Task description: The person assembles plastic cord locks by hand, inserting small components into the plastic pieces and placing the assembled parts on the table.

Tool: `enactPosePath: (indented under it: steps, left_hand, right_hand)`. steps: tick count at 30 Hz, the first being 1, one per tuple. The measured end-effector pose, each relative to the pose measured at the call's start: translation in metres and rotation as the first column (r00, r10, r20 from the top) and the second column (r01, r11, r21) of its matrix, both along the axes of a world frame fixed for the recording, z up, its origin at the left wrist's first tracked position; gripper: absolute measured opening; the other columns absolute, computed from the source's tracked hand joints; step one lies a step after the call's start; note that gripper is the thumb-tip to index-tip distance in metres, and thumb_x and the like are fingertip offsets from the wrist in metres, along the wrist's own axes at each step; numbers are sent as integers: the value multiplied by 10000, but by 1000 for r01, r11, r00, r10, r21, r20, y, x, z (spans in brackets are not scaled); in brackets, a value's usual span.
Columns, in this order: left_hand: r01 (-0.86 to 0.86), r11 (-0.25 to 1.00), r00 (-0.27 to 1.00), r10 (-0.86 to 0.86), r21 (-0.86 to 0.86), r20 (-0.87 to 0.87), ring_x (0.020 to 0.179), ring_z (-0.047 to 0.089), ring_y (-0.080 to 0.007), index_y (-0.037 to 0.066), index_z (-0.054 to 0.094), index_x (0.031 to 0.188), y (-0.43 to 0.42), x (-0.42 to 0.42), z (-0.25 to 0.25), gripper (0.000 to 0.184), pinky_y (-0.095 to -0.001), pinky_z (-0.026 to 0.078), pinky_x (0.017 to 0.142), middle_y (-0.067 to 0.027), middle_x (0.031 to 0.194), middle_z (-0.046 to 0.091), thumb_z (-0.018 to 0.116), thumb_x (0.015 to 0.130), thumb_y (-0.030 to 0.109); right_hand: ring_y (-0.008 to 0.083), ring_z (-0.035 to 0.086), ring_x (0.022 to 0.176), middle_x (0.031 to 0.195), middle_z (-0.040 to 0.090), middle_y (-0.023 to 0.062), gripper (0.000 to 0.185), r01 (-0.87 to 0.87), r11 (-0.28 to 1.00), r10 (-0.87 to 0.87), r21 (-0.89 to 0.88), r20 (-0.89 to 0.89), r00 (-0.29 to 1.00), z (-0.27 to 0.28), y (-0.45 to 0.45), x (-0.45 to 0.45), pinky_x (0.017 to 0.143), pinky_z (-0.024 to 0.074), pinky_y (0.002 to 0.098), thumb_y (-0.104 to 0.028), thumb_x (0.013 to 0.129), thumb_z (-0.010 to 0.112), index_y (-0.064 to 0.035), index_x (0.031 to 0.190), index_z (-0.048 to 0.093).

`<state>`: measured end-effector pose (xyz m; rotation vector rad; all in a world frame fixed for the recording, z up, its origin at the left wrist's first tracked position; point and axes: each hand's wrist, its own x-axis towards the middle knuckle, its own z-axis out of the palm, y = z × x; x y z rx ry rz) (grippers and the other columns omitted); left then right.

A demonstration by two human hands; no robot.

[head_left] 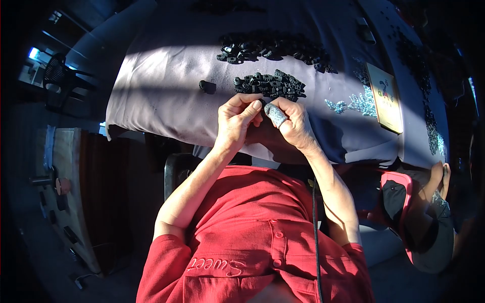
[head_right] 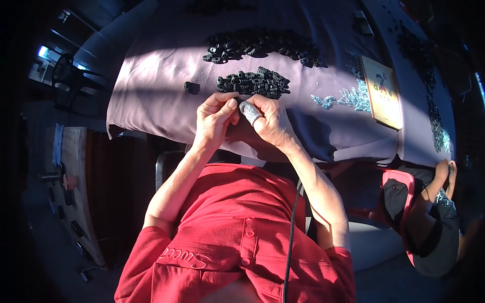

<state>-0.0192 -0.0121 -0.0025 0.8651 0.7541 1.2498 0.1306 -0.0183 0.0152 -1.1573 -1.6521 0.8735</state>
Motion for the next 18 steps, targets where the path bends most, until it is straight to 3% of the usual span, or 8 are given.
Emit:
enactPosePath:
  steps: [3, 6, 9, 15, 18]
  left_hand:
    - [-43, 999, 998, 44, 32, -53, 595, 526, -64, -18, 613, 982, -3, 2, 0, 151, -188, 436, 556, -36, 706, 598, 605, 842, 38]
    - [-77, 983, 982, 104, 168, -159, 601, 531, -66, -18, 615, 983, -7, 4, 6, 152, -189, 440, 559, -37, 703, 600, 607, 839, 31]
    - [-71, 994, 981, 85, 84, -175, 598, 529, -67, -17, 614, 987, -7, 4, 8, 155, -188, 439, 561, -37, 703, 599, 606, 841, 35]
    - [51, 998, 998, -50, -28, 34, 603, 518, -83, -24, 585, 1018, 3, -3, 3, 189, -204, 427, 559, -36, 713, 579, 596, 843, 44]
    - [99, 992, 988, -88, -81, 125, 600, 506, -93, -26, 540, 1062, 7, -6, 6, 248, -214, 418, 552, -34, 729, 562, 603, 833, 47]
  right_hand:
    - [97, 496, 483, 522, 520, 53, 84, -13, 999, 13, 46, 1, 1000, 0, 0, 1, 466, 379, 270, -52, 764, 534, -25, 705, 588]
    - [78, 485, 502, 533, 508, 9, 122, -33, 997, 31, 74, 31, 999, -8, 2, 5, 474, 364, 249, -83, 772, 468, -40, 699, 556]
    - [68, 489, 508, 547, 522, 3, 118, -45, 998, 44, 44, 23, 999, -4, 2, 3, 466, 365, 249, -58, 790, 467, -42, 724, 564]
    - [37, 504, 556, 600, 551, -37, 159, -138, 962, 117, -235, -104, 988, 4, 0, 8, 486, 379, 192, 43, 800, 472, -55, 782, 596]
    - [27, 503, 591, 681, 575, -24, 115, -119, 969, 103, -218, -85, 991, -2, 2, 11, 529, 407, 179, 60, 783, 564, -45, 821, 592]
